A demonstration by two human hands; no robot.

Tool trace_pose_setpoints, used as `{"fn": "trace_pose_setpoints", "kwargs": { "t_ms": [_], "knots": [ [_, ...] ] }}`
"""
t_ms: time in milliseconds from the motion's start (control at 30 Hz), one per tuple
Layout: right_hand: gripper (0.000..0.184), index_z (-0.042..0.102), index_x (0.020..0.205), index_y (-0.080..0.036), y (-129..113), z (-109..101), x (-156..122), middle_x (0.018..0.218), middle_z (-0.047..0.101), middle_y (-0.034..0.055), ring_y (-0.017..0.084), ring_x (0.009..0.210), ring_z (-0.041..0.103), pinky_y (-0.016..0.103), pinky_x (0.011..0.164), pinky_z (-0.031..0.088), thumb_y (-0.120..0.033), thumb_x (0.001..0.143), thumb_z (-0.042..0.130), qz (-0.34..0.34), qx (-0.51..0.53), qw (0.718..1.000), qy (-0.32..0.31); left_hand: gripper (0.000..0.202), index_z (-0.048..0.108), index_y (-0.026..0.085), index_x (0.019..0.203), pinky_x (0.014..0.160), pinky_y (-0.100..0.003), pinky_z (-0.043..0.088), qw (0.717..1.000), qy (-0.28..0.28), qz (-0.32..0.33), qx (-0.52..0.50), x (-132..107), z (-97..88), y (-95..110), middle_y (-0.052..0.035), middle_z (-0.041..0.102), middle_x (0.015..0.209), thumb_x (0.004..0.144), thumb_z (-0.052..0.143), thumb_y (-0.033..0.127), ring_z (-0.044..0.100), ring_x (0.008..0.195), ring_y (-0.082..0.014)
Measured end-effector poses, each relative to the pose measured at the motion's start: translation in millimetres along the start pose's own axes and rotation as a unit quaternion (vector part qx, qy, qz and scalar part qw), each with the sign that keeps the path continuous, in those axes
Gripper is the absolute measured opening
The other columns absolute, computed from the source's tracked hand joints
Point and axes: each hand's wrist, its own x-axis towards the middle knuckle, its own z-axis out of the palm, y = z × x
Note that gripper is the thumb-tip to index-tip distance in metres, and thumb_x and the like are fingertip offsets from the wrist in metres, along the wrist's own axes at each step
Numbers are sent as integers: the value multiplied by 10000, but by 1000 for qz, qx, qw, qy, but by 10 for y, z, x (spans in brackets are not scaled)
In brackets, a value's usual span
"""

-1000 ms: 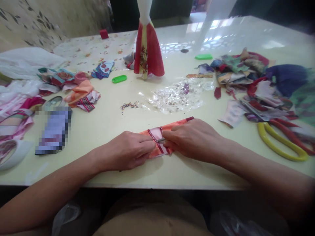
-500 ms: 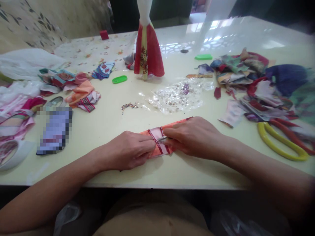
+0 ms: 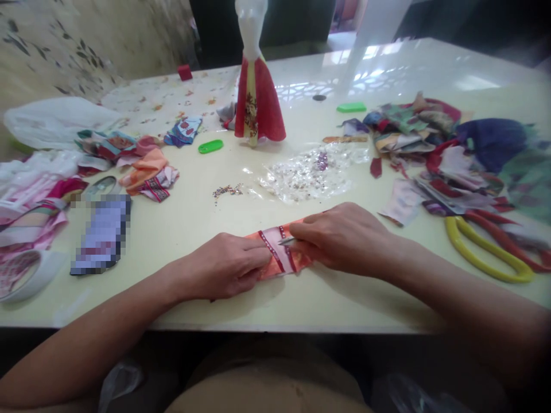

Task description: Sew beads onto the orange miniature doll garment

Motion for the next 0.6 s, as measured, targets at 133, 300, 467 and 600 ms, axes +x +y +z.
{"fn": "trace_pose_setpoints", "kwargs": {
  "t_ms": [133, 300, 467, 600],
  "knots": [
    [226, 571, 777, -216, -22, -18, -35, 660, 630, -6, 99, 522, 410, 281, 522, 107, -378, 906, 480, -34, 44, 998, -22, 108, 517, 166, 734, 542, -222, 329, 996, -10, -34, -79, 8, -38, -1, 28, 511, 690, 824, 482, 119, 412, 583, -84],
    [198, 581, 785, -228, -74, -3, -49, 633, 609, -9, 106, 496, 382, 288, 514, 114, -365, 890, 484, -45, 54, 996, -60, 48, 578, 149, 765, 717, -239, 459, 942, 107, -145, -285, 0, -85, -40, -28, 646, 821, 813, 571, 141, 595, 764, -121],
    [314, 571, 773, -232, -24, -75, -60, 622, 567, -15, 113, 535, 373, 277, 530, 149, -458, 931, 420, -45, 107, 991, -66, 119, 574, 135, 752, 734, -265, 485, 818, 228, -236, -472, -1, -84, -72, -54, 674, 826, 794, 656, 210, 630, 805, -147],
    [263, 578, 767, -242, -26, -50, -51, 621, 561, -26, 111, 545, 366, 271, 530, 156, -448, 899, 480, -56, 124, 986, -95, 157, 583, 129, 759, 697, -235, 459, 784, 247, -274, -500, 4, -86, -99, -34, 669, 789, 765, 701, 232, 600, 744, -114]
  ]
}}
